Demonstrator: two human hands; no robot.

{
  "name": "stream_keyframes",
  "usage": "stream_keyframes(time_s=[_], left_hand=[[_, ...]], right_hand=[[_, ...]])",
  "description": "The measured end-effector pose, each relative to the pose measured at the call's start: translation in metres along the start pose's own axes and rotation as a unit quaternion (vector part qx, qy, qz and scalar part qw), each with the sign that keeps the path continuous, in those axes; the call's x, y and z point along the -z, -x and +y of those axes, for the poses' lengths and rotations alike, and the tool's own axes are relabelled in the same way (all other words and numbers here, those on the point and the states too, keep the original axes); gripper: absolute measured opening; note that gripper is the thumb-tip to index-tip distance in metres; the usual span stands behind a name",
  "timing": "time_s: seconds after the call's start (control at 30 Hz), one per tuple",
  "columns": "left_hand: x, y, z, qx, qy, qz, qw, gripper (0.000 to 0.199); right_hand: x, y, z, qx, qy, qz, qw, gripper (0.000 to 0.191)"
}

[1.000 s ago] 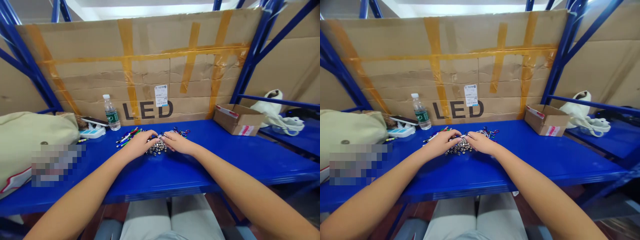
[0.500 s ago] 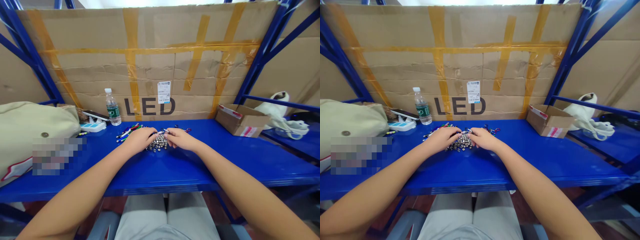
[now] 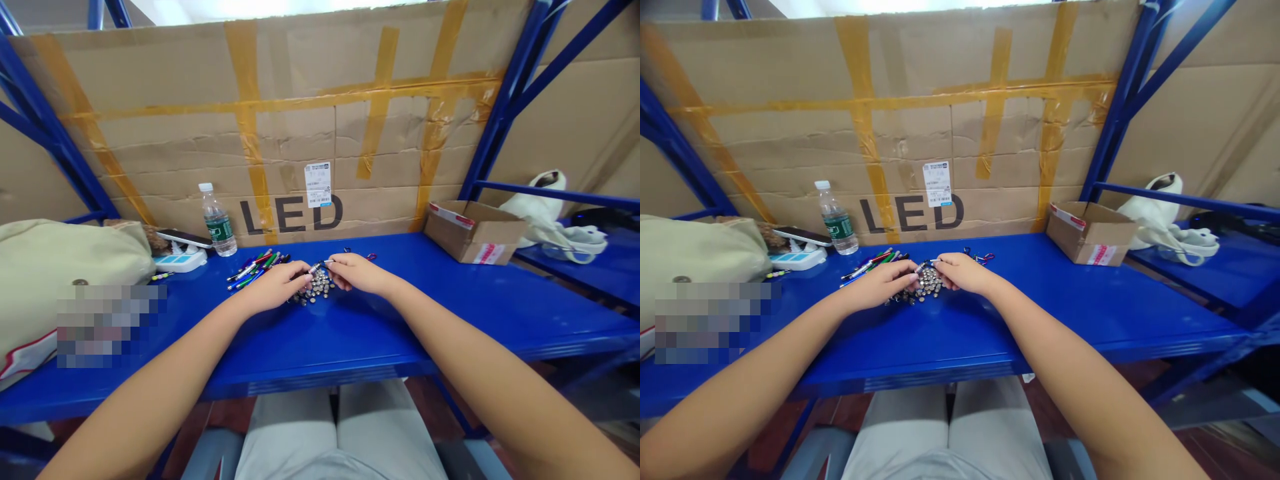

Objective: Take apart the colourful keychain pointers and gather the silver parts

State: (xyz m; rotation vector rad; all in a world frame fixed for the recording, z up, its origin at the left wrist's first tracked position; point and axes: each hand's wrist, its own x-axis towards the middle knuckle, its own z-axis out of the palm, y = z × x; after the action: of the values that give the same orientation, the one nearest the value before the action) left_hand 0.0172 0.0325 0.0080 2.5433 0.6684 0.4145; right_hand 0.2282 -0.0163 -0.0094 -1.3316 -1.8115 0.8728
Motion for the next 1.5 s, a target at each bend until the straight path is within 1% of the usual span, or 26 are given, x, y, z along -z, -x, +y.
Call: stream_keyframes(time_s=[0.07,0.13,0.2,0.23,0.3,0.4,0.5,0.57,0.67,0.77,0.87,1.0,1.07,1.13,1.2,1.27,1.4,1.5], left_hand=[[0.001,0.0,0.001,-0.001,-0.015,0.012,1.0,0.03],[0.003,0.001,0.003,-0.019,-0.065,0.039,0.997,0.032],[0.004,0.001,0.004,-0.048,-0.121,0.058,0.99,0.032],[0.004,0.002,0.004,-0.06,-0.141,0.058,0.987,0.032],[0.003,0.002,0.005,-0.078,-0.162,0.043,0.983,0.034],[-0.002,0.002,0.008,-0.095,-0.168,0.012,0.981,0.036],[-0.006,0.002,0.011,-0.101,-0.159,0.0,0.982,0.036],[-0.007,0.002,0.012,-0.096,-0.152,0.007,0.984,0.036],[-0.005,0.002,0.011,-0.077,-0.149,0.03,0.985,0.035],[-0.004,0.002,0.01,-0.067,-0.147,0.05,0.986,0.035],[-0.005,0.001,0.009,-0.074,-0.149,0.062,0.984,0.036],[-0.005,0.001,0.01,-0.071,-0.167,0.085,0.98,0.036],[-0.005,0.001,0.01,-0.057,-0.184,0.102,0.976,0.036],[-0.005,0.0,0.009,-0.05,-0.199,0.115,0.972,0.036],[-0.004,0.0,0.007,-0.052,-0.205,0.118,0.97,0.036],[-0.004,-0.001,0.006,-0.056,-0.201,0.116,0.971,0.036],[-0.004,-0.001,0.004,-0.046,-0.194,0.128,0.972,0.036],[-0.005,-0.002,0.004,-0.047,-0.181,0.137,0.973,0.036]], right_hand=[[0.004,0.003,-0.003,0.017,0.077,0.011,0.997,0.028],[0.009,0.006,-0.007,0.027,0.144,0.011,0.989,0.03],[0.012,0.008,-0.01,0.024,0.176,-0.009,0.984,0.03],[0.012,0.008,-0.01,0.021,0.178,-0.02,0.984,0.028],[0.012,0.008,-0.007,0.015,0.167,-0.029,0.985,0.022],[0.008,0.006,-0.001,0.007,0.129,-0.012,0.992,0.012],[0.004,0.004,0.003,0.016,0.108,-0.004,0.994,0.012],[0.001,0.003,0.002,0.03,0.107,-0.014,0.994,0.014],[-0.003,0.003,-0.003,0.017,0.089,-0.02,0.996,0.015],[-0.006,0.002,-0.005,-0.01,0.059,0.0,0.998,0.011],[-0.007,-0.001,-0.004,-0.018,0.014,0.013,1.0,0.009],[-0.006,-0.001,-0.002,-0.036,-0.044,0.023,0.998,0.015],[-0.006,0.0,-0.003,-0.056,-0.071,0.015,0.996,0.018],[-0.006,0.0,-0.004,-0.072,-0.092,-0.01,0.993,0.018],[-0.007,0.0,-0.004,-0.085,-0.103,-0.034,0.99,0.019],[-0.009,0.0,-0.003,-0.09,-0.112,-0.045,0.989,0.02],[-0.011,0.001,-0.005,-0.074,-0.129,-0.053,0.987,0.022],[-0.014,0.002,-0.008,-0.056,-0.111,-0.063,0.99,0.022]])
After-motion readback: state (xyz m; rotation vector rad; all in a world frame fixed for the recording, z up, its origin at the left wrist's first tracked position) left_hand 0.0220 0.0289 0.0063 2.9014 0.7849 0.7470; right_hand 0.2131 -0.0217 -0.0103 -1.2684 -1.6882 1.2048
